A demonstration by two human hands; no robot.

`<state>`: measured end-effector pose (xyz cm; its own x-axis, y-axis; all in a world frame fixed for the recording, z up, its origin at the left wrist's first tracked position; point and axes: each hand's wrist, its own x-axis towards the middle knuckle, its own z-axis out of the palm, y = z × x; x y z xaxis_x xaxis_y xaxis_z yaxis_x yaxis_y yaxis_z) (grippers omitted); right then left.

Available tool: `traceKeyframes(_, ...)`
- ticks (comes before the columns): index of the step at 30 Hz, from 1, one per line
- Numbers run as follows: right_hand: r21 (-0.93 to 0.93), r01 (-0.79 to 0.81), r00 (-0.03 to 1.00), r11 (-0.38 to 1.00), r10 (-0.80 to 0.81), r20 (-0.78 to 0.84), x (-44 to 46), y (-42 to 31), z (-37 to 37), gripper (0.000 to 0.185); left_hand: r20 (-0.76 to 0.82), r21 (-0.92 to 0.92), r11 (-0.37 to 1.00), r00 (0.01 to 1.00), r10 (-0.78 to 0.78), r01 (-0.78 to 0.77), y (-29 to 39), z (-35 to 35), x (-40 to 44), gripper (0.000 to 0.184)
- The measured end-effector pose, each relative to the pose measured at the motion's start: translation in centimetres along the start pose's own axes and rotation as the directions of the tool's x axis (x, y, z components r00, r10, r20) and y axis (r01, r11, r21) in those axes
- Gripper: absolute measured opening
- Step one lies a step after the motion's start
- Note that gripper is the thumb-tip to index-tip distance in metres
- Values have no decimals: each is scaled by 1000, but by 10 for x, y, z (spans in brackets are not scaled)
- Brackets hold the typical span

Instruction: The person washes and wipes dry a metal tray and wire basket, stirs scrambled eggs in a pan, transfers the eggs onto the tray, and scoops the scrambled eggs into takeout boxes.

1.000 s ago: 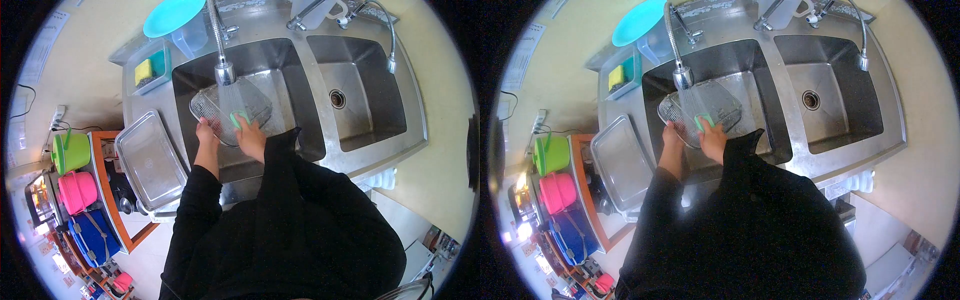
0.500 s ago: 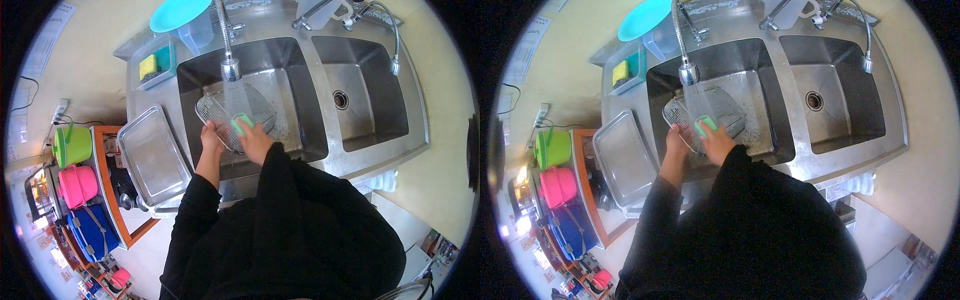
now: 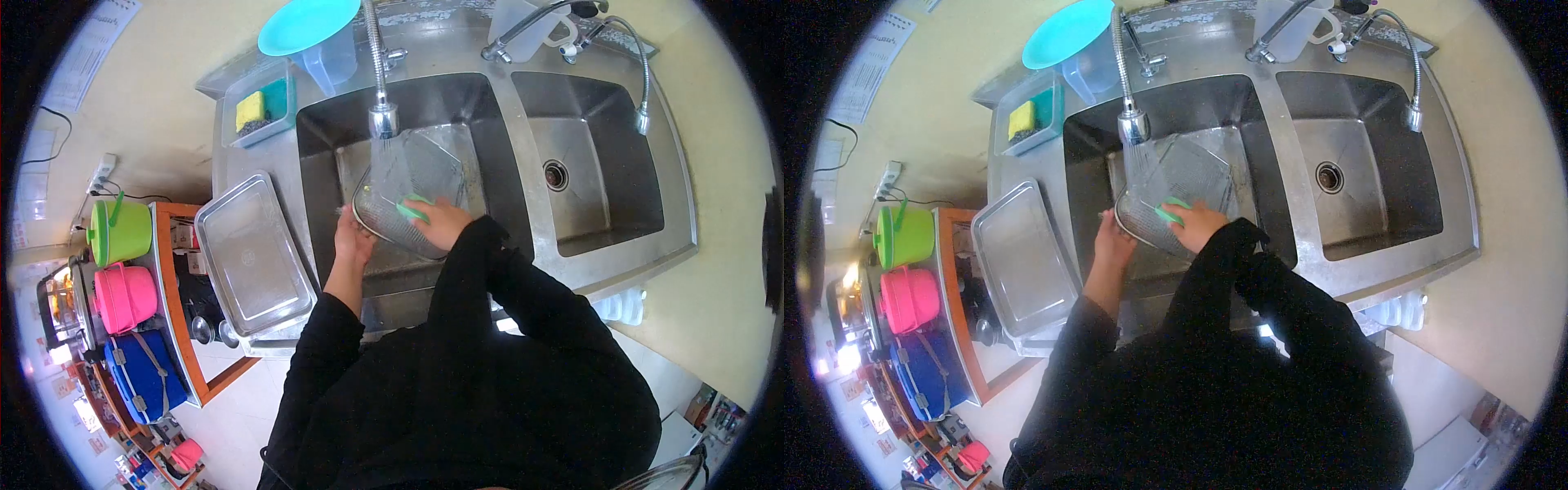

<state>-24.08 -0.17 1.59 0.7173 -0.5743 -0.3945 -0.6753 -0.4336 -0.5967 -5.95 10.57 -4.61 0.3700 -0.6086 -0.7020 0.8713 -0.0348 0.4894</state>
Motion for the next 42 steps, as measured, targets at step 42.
traceKeyframes(42,-55,-10,965,998,-5,-264,-17,-59,-18,43,87,660,749,996,3,-60,19,53,-4,22)
